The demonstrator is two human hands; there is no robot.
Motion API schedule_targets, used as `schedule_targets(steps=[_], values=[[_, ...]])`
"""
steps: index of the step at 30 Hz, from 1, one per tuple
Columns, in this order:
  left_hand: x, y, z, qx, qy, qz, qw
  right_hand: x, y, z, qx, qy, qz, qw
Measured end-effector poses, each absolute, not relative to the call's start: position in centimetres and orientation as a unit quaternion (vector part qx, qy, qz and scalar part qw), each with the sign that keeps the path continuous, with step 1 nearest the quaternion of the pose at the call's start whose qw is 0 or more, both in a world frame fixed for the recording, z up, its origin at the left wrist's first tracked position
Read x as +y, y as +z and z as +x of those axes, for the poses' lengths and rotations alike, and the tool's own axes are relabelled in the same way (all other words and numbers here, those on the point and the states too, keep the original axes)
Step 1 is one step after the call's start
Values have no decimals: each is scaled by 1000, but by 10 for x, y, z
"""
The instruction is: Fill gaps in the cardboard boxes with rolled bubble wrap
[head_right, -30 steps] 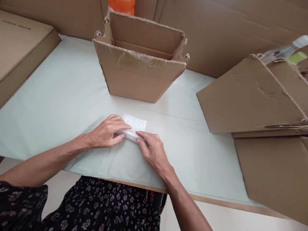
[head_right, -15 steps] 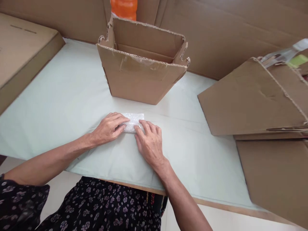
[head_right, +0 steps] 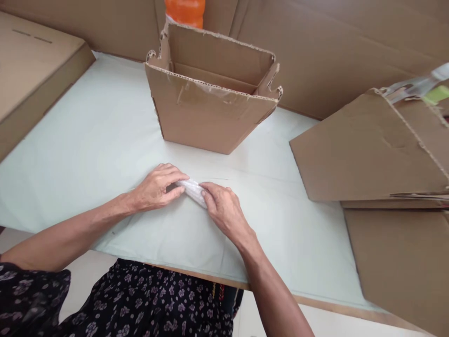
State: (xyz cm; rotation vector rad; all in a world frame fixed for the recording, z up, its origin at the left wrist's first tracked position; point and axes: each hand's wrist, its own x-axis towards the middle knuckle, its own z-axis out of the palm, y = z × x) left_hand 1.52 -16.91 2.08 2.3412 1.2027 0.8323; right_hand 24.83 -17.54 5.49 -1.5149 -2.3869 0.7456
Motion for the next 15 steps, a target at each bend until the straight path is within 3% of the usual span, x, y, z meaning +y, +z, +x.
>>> schedule_targets(steps=[6, 11, 15], values=[[-168, 16, 18, 455, 307, 816, 179, -174, 41, 246, -819, 132, -546, 118], [-169, 16, 18, 441, 319, 818, 186, -184, 30, 245, -842, 165, -484, 170], [-171, 24, 15, 383, 310, 833, 251, -190, 29, 245, -831, 225, -454, 229]])
